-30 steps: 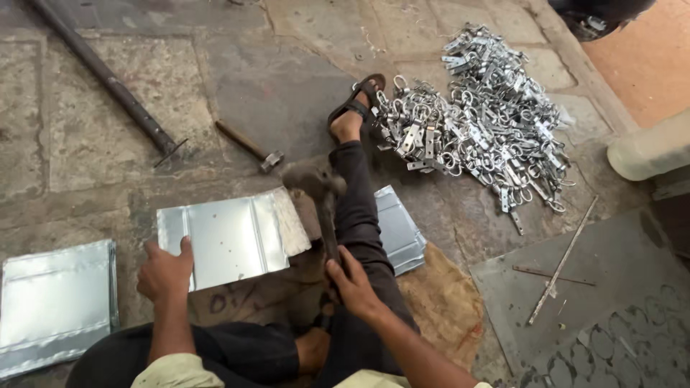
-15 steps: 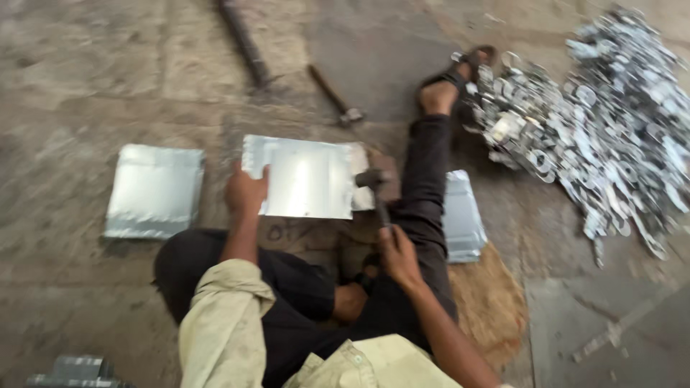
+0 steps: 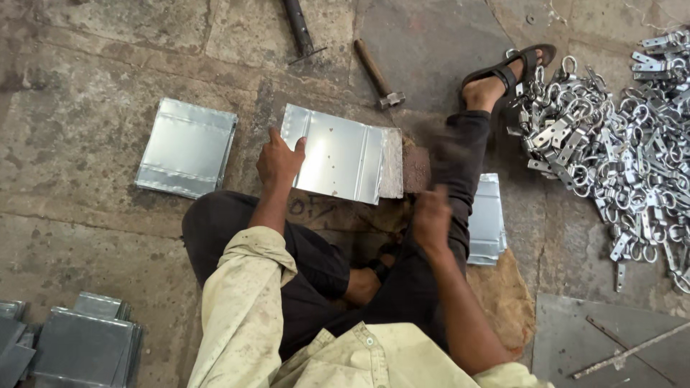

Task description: The person shapes metal sheets by holding them against a brick and striking them with a hammer to create folds.

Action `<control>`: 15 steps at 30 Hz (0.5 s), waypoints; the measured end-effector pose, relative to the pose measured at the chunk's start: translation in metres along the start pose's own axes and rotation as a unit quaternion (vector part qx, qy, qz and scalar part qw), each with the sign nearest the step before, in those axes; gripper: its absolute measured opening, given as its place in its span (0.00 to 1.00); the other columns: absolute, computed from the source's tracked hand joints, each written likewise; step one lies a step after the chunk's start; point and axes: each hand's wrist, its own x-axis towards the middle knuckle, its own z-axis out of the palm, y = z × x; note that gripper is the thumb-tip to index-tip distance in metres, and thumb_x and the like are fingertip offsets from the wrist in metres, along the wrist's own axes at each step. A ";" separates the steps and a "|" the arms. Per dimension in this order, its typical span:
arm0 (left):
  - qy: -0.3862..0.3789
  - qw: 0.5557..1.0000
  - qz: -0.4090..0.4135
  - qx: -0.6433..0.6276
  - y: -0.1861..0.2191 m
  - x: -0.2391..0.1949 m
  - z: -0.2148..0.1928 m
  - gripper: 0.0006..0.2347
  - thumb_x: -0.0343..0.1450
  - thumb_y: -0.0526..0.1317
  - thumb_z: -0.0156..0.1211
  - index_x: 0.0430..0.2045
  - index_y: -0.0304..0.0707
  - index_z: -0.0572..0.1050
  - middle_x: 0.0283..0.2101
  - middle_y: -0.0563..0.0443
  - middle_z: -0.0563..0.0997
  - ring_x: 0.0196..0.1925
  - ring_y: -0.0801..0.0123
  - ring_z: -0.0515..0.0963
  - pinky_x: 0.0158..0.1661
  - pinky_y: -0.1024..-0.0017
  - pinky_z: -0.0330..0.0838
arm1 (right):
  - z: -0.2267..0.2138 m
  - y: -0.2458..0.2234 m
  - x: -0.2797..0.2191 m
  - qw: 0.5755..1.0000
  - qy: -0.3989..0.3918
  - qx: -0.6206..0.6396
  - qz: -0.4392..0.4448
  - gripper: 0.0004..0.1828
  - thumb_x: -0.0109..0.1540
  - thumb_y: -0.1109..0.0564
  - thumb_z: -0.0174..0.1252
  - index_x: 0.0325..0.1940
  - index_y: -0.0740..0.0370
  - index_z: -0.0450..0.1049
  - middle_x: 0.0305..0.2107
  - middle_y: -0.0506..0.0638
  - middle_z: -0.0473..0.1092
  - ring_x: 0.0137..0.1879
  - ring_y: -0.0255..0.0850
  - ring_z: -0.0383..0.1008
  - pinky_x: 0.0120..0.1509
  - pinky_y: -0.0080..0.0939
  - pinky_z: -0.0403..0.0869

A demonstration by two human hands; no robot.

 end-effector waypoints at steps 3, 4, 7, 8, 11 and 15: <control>-0.016 1.000 -0.007 0.006 -0.002 0.002 0.003 0.36 0.70 0.58 0.63 0.65 0.31 0.60 0.49 0.27 0.80 0.51 0.38 0.82 0.48 0.49 0.77 | 0.000 -0.006 0.006 0.996 -0.081 0.011 0.041 0.20 0.75 0.42 0.48 0.41 0.61 0.71 0.25 0.44 0.68 0.28 0.32 0.69 0.31 0.32 0.67; -0.001 1.000 0.003 0.003 -0.001 0.007 0.001 0.36 0.70 0.58 0.63 0.65 0.30 0.60 0.48 0.27 0.80 0.51 0.38 0.81 0.48 0.49 0.77 | -0.011 -0.022 0.018 0.989 -0.070 0.060 0.117 0.20 0.73 0.41 0.47 0.39 0.59 0.70 0.23 0.44 0.67 0.25 0.32 0.66 0.28 0.34 0.66; -0.002 1.000 0.005 0.006 -0.007 -0.005 0.006 0.35 0.69 0.58 0.64 0.64 0.30 0.62 0.48 0.28 0.81 0.51 0.38 0.82 0.49 0.50 0.76 | -0.069 -0.081 0.017 0.939 -0.041 0.199 0.277 0.24 0.72 0.37 0.43 0.36 0.56 0.68 0.19 0.43 0.60 0.20 0.31 0.57 0.21 0.35 0.59; -0.010 1.000 -0.006 0.005 -0.003 -0.002 0.004 0.34 0.70 0.59 0.64 0.62 0.31 0.63 0.48 0.29 0.81 0.51 0.39 0.82 0.49 0.50 0.76 | -0.088 -0.097 0.022 0.932 -0.024 0.247 0.266 0.28 0.74 0.34 0.39 0.36 0.56 0.67 0.19 0.43 0.57 0.19 0.31 0.53 0.20 0.34 0.56; -0.014 1.000 -0.015 0.010 0.005 -0.001 -0.006 0.34 0.70 0.59 0.64 0.62 0.31 0.63 0.47 0.29 0.81 0.51 0.39 0.82 0.48 0.50 0.77 | -0.106 -0.123 0.019 0.928 0.062 0.363 0.052 0.24 0.74 0.34 0.43 0.43 0.55 0.63 0.21 0.45 0.61 0.21 0.31 0.56 0.22 0.33 0.57; -0.014 1.000 -0.007 0.007 0.006 -0.004 -0.007 0.34 0.71 0.58 0.63 0.64 0.29 0.62 0.47 0.28 0.81 0.50 0.39 0.82 0.47 0.50 0.77 | -0.053 -0.078 0.002 0.916 0.109 0.386 -0.018 0.23 0.75 0.36 0.44 0.47 0.59 0.65 0.26 0.49 0.65 0.23 0.34 0.58 0.26 0.35 0.59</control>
